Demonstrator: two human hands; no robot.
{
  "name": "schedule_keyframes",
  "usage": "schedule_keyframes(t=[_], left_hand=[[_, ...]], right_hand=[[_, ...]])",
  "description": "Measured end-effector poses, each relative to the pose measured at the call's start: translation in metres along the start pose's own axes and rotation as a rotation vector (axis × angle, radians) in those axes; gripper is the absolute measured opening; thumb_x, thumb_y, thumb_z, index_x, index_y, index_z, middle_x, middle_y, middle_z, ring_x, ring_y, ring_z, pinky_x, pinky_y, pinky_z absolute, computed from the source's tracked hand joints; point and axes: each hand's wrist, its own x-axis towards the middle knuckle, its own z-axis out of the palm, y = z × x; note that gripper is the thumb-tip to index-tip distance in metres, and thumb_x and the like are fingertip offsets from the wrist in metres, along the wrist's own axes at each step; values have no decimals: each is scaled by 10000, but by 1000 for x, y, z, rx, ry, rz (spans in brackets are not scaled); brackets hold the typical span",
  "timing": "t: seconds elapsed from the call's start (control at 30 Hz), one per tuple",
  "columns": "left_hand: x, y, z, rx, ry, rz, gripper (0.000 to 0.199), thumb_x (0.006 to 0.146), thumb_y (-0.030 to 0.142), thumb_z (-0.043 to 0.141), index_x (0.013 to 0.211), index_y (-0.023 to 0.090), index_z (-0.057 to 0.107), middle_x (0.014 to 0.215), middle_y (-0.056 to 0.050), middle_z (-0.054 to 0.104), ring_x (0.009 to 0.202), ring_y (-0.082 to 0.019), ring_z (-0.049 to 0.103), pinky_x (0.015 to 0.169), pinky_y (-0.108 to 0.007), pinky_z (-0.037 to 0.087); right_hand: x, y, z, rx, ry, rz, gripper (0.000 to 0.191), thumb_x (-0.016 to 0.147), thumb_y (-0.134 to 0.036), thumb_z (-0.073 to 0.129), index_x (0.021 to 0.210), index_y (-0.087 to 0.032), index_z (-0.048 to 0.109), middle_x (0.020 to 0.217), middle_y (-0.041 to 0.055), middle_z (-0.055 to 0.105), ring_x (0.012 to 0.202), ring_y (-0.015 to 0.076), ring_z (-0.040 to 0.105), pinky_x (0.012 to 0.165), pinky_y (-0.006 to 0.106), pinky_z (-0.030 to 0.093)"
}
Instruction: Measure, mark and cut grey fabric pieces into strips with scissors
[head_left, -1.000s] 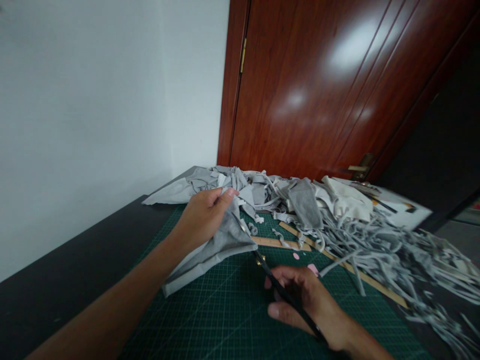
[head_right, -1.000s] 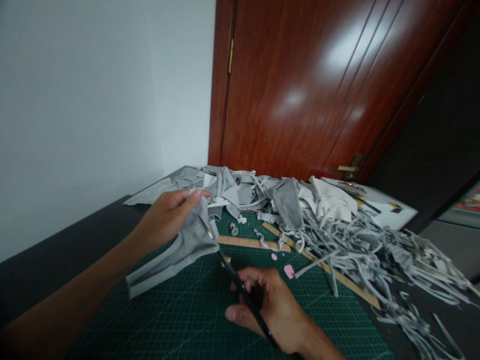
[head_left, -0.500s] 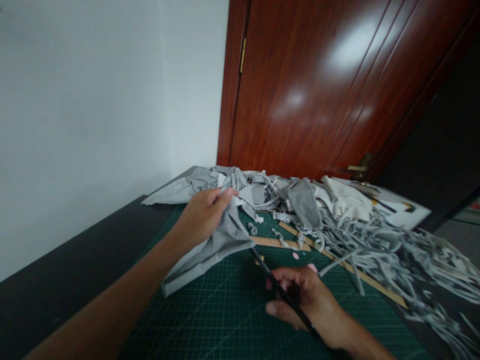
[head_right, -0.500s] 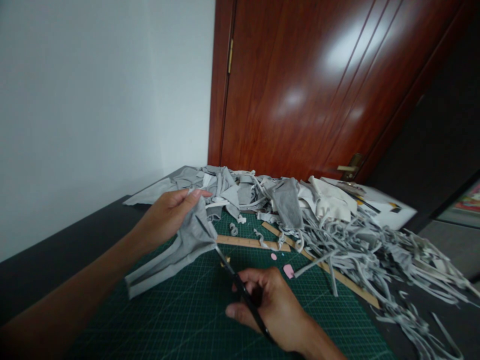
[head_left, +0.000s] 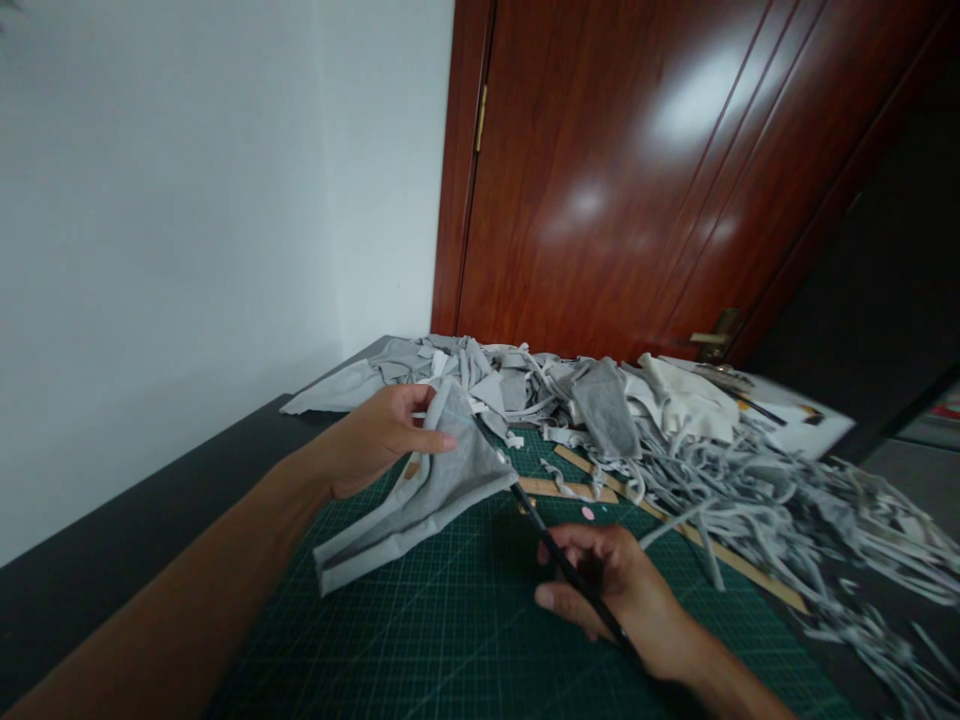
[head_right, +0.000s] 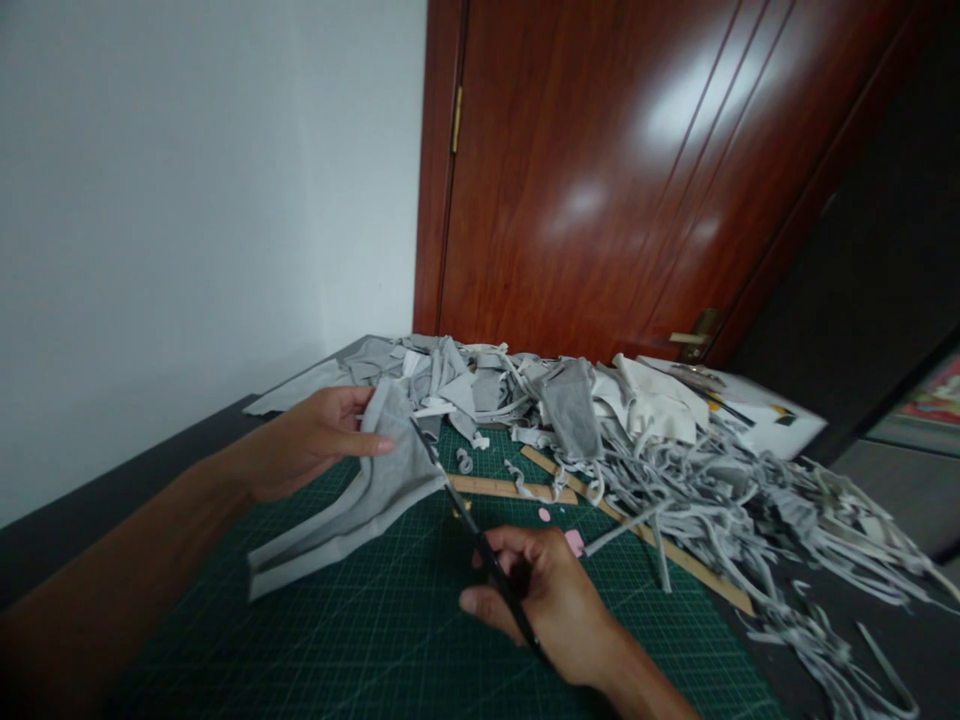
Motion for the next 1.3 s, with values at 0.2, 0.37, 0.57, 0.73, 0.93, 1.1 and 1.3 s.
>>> schedule_keyframes(t=[0.2, 0.37, 0.57, 0.73, 0.93, 1.1, 1.3], left_hand=[[3, -2, 0, -73, 89, 31, 175, 822, 303, 826, 822, 158, 726, 776, -26, 768, 721, -165, 686, 746, -302, 549], [7, -4, 14, -189, 128, 64, 242, 836, 390, 807, 864, 180, 690, 834, -55, 790, 860, -250, 746, 792, -371, 600], [6, -4, 26, -251, 167, 104, 362, 734, 248, 892, 993, 184, 646, 868, -25, 794, 816, -216, 753, 806, -362, 621], [5, -4, 28, -259, 212, 118, 642, 584, 157, 968, 1116, 184, 611, 911, -15, 793, 799, -199, 760, 803, -369, 643], [5, -6, 30, -200, 214, 101, 675, 553, 162, 969, 1126, 189, 616, 934, -32, 796, 784, -206, 767, 783, -378, 646], [6, -8, 28, -158, 184, 96, 670, 579, 142, 937, 1158, 191, 603, 931, -25, 795, 776, -204, 768, 756, -361, 638], [4, -9, 31, -111, 188, 65, 704, 571, 134, 895, 1196, 197, 578, 884, -18, 780, 726, -214, 754, 704, -372, 629]], right_hand=[[1, -1, 0, -6, 13, 9, 473, 758, -556, 948, 892, -202, 666, 573, -100, 450, 495, 84, 327, 447, 220, 227], [0, 1, 0, -10, 28, 6, 471, 763, -555, 946, 898, -196, 673, 592, -92, 463, 499, 85, 346, 456, 223, 242], [0, 2, 1, -14, 32, -5, 458, 771, -533, 944, 929, -197, 678, 597, -96, 456, 490, 86, 351, 455, 224, 240], [1, 1, 1, -10, 34, -19, 451, 769, -534, 945, 914, -198, 681, 596, -94, 448, 509, 91, 342, 466, 234, 234], [-1, 2, 0, 14, 11, -47, 464, 768, -548, 930, 978, -201, 704, 629, -83, 468, 566, 109, 366, 528, 253, 270], [-2, 3, 1, 18, -5, -40, 451, 772, -522, 926, 1003, -203, 705, 670, -70, 496, 600, 118, 397, 557, 262, 283], [-1, 2, 3, 27, 2, -39, 429, 757, -468, 951, 987, -202, 704, 653, -83, 470, 593, 116, 374, 552, 258, 279]])
